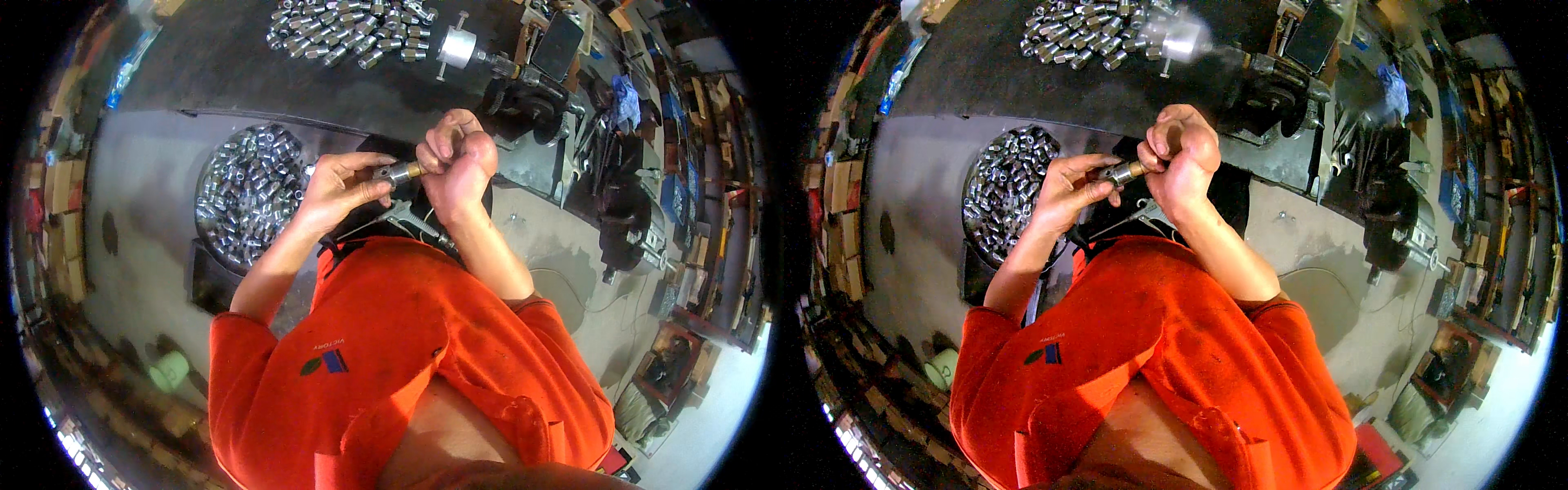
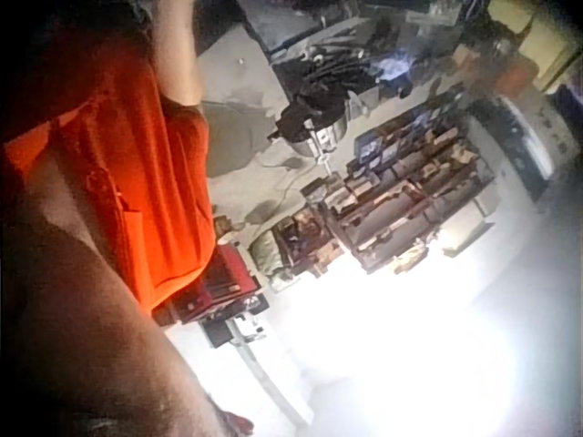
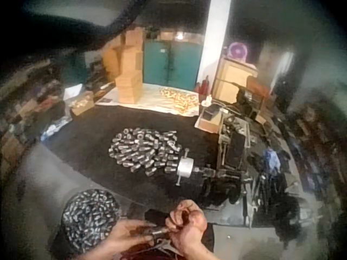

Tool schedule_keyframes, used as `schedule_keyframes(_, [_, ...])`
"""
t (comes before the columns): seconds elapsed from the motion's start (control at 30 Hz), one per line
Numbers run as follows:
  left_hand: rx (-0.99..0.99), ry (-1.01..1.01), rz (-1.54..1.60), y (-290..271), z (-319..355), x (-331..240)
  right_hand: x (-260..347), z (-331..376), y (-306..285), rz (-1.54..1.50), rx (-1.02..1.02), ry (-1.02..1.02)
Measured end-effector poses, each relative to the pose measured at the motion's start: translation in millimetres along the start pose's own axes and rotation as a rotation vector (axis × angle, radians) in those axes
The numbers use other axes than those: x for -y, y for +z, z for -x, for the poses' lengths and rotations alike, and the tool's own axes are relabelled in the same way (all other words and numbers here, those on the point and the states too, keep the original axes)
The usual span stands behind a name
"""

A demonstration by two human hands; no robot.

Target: The person repeatedly picks up small metallic cylindrical parts from a rotating tray and inserts them into a brass-colored tool held in the right hand. The person then removes the part and places it on the table, repeating this cycle continuously.

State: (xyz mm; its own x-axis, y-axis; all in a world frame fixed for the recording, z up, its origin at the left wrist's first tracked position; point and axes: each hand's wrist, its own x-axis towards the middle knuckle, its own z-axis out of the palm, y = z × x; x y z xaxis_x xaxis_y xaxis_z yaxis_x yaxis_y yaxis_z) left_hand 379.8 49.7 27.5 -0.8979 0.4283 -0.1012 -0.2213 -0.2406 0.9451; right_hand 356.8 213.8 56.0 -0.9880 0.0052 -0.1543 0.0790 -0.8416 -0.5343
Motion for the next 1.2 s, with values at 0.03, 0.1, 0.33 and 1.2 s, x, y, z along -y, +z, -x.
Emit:
schedule_keyframes(0.03, [-0.004,-0.015,-0.019,-0.2,-0.2,-0.8,-0.3,-0.6,0.3,0.003,0.002,0.0])
schedule_keyframes(0.1, [-0.012,-0.045,-0.056,-1.0,-0.4,-5.6,-1.8,-2.1,-0.2,0.003,0.005,-0.005])
schedule_keyframes(0.33, [-0.018,0.38,-0.772,5.3,-12.8,-19.6,-13.6,-6.8,-6.2,-0.022,-0.089,0.023])
schedule_keyframes(1.2, [-0.639,0.369,-1.508,-136.6,-261.2,-76.8,-2.4,18.9,-45.2,0.051,-0.155,0.15])
